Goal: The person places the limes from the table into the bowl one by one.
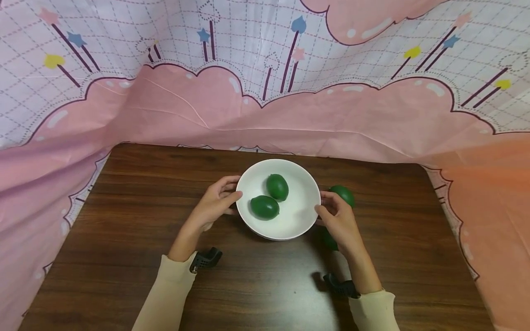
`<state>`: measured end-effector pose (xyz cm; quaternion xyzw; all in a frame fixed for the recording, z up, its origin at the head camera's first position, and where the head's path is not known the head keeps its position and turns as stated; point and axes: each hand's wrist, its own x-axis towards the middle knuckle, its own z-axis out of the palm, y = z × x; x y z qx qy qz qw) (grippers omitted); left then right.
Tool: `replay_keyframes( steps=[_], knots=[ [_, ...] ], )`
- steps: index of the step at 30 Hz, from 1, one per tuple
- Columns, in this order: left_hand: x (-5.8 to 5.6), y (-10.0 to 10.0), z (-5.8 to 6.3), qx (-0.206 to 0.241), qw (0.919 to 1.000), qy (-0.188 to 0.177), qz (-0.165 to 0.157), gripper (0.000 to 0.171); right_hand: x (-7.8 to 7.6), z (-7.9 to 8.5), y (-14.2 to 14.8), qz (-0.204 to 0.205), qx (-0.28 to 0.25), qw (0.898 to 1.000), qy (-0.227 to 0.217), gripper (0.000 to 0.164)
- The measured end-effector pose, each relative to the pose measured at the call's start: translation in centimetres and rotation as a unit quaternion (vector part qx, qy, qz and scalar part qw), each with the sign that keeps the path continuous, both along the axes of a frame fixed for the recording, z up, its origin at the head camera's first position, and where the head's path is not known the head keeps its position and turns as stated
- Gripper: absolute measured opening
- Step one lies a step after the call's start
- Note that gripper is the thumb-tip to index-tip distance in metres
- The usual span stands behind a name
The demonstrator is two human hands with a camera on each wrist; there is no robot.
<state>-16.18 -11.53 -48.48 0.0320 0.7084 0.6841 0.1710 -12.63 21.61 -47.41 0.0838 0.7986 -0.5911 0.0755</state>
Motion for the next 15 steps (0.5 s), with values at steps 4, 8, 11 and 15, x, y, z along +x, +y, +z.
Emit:
replay_keyframes(
  steps=[4,8,11,15],
  knots=[
    [0.10,-0.15,0.23,-0.002,1.0000,0.002,-0.006,0.052,0.12,0.09,0.01,0.001,0.004,1.000,0.000,0.041],
    [0.14,-0.34,0.16,0.001,0.9999,0.001,-0.013,0.054,0.24,0.12,0.01,0.002,0.007,1.000,0.003,0.041],
    [0.15,-0.46,-0.04,0.003,0.9999,-0.001,-0.014,0.054,0.30,0.13,-0.01,0.006,0.006,1.000,0.006,0.042],
    [0.12,-0.46,-0.17,0.004,0.9999,-0.003,-0.010,0.054,0.36,0.17,-0.01,0.012,0.010,1.000,0.014,0.042]
  ],
)
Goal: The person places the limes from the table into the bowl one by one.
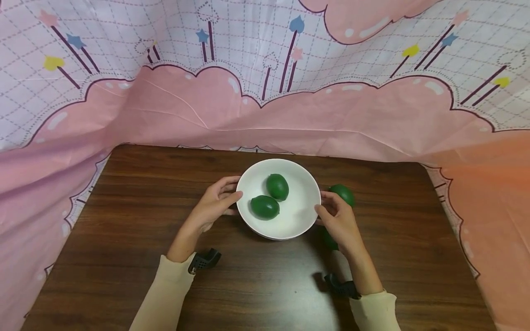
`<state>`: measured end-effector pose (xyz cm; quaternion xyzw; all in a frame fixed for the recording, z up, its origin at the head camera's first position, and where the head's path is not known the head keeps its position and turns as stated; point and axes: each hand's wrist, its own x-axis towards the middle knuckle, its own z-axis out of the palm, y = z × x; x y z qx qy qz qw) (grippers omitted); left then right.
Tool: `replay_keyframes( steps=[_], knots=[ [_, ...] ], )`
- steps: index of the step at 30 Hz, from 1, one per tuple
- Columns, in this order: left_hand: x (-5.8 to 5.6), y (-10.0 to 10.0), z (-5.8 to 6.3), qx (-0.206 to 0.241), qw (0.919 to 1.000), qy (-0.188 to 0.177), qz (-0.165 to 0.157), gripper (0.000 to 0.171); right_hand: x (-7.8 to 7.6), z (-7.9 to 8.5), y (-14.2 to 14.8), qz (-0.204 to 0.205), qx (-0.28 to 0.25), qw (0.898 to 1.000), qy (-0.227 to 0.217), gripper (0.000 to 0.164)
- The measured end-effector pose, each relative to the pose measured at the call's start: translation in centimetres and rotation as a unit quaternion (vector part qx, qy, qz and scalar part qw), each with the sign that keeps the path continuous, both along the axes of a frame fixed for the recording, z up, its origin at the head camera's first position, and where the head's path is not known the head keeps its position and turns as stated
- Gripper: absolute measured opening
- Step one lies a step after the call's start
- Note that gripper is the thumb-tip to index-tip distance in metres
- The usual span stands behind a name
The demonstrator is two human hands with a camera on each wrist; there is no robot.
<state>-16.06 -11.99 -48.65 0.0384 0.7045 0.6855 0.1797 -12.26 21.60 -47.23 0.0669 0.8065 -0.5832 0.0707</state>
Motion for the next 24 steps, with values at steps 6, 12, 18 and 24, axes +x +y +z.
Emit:
replay_keyframes(
  steps=[6,12,18,24],
  knots=[
    [0.14,-0.14,0.27,0.002,1.0000,0.002,0.004,0.053,-0.01,0.13,-0.27,0.006,0.008,1.000,0.009,0.042],
    [0.26,-0.34,0.53,-0.003,1.0000,0.002,0.003,0.053,0.09,0.32,-0.61,0.009,0.023,1.000,0.018,0.042],
    [0.17,-0.64,0.46,0.000,1.0000,0.002,0.007,0.054,0.11,0.31,-0.84,0.018,0.032,0.999,0.026,0.044],
    [-0.05,-0.18,-0.08,0.009,1.0000,0.004,0.001,0.055,0.59,0.60,-0.59,0.015,0.056,0.998,0.031,0.047]
  ],
)
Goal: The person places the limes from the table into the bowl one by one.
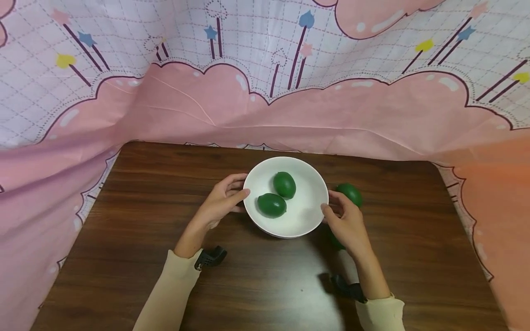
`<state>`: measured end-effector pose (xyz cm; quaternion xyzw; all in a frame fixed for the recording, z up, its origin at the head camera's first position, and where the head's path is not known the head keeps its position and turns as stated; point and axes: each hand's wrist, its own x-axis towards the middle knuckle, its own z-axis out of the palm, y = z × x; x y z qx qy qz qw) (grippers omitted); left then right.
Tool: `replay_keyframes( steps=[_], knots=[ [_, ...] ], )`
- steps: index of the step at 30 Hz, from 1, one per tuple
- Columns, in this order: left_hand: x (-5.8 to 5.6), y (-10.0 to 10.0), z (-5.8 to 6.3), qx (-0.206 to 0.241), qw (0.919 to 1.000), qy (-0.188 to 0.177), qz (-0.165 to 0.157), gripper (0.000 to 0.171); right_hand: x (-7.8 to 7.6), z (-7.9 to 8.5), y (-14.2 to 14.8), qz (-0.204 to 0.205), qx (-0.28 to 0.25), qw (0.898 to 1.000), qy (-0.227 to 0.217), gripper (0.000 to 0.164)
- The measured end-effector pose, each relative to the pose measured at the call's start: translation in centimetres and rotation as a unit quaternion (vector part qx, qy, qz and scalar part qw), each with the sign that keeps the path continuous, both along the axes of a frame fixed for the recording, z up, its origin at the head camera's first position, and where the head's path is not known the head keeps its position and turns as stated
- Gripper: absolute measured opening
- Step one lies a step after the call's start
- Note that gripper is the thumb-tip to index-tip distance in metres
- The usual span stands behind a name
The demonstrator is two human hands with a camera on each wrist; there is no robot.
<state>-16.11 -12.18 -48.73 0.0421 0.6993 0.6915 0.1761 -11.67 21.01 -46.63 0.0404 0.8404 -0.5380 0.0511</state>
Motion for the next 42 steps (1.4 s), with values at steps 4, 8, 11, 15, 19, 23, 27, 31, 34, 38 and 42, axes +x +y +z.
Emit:
replay_keyframes(
  steps=[4,8,11,15,19,23,27,31,34,38,42],
  knots=[
    [0.0,0.3,-0.2,0.004,1.0000,-0.002,0.003,0.055,0.1,0.2,0.2,0.000,0.004,1.000,0.009,0.048],
    [0.0,0.4,-0.5,0.008,1.0000,-0.006,0.000,0.056,0.3,0.2,0.4,0.003,0.018,1.000,0.023,0.046],
    [0.0,0.4,-0.7,0.010,0.9999,-0.006,-0.002,0.057,0.5,0.3,0.8,0.004,0.023,0.999,0.034,0.042],
    [0.0,0.3,-0.6,0.009,0.9999,-0.006,0.000,0.055,1.0,0.7,1.4,0.005,0.060,0.996,0.060,0.038],
    [0.1,0.3,-0.6,0.007,0.9999,-0.008,-0.001,0.055,1.7,1.0,1.7,0.011,0.119,0.989,0.092,0.042],
    [0.2,0.2,-0.6,0.006,1.0000,-0.006,-0.002,0.055,2.0,1.1,1.8,0.021,0.129,0.985,0.110,0.046],
    [0.2,0.2,-0.5,0.006,1.0000,0.000,-0.003,0.055,2.2,1.0,1.9,0.018,0.138,0.983,0.118,0.046],
    [0.1,0.2,-0.5,0.005,1.0000,0.000,-0.001,0.054,2.4,1.0,2.2,0.022,0.164,0.979,0.120,0.048],
    [0.1,0.1,-0.6,0.006,1.0000,0.001,0.001,0.054,2.5,1.0,2.5,0.026,0.194,0.973,0.122,0.050],
    [0.1,0.1,-0.4,0.007,1.0000,0.002,0.000,0.054,2.8,1.1,2.9,0.030,0.221,0.969,0.108,0.052],
    [0.1,0.2,-0.3,0.008,1.0000,0.002,-0.002,0.054,3.1,1.1,3.1,0.034,0.230,0.969,0.077,0.056]
  ],
)
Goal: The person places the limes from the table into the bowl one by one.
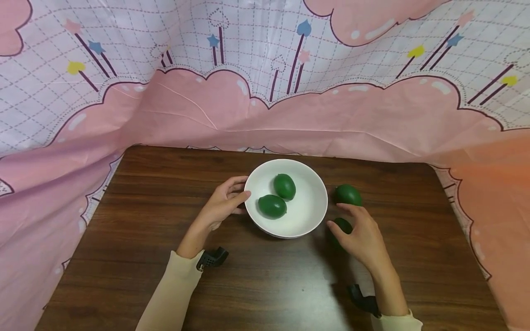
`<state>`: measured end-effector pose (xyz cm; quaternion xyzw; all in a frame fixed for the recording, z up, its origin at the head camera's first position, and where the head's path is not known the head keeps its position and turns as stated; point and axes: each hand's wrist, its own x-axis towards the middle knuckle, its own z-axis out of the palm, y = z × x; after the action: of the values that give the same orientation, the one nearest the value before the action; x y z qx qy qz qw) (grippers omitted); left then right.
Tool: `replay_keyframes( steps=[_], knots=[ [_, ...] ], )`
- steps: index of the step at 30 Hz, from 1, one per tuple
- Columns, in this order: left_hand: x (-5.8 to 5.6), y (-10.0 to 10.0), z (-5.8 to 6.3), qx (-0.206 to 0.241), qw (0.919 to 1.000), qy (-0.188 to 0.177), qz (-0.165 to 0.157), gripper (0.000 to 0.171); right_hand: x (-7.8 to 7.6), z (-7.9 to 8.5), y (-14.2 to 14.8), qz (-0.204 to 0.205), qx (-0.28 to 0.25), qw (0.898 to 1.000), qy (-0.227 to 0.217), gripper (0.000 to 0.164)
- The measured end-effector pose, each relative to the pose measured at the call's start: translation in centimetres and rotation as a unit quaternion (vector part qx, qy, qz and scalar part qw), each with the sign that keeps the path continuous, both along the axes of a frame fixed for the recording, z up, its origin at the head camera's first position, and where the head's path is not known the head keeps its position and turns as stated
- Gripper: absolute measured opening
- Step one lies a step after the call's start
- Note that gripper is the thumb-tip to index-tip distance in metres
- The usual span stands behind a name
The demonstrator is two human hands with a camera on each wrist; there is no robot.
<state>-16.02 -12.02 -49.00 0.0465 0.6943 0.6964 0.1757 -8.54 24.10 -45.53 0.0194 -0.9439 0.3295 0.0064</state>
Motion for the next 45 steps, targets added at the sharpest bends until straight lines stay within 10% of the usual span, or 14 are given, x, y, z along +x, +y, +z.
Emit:
replay_keyframes(
  steps=[45],
  knots=[
    [0.1,0.1,-0.1,0.016,0.9998,-0.008,0.006,0.054,1.2,-1.7,1.0,0.010,0.028,0.997,-0.076,0.069]
  ],
)
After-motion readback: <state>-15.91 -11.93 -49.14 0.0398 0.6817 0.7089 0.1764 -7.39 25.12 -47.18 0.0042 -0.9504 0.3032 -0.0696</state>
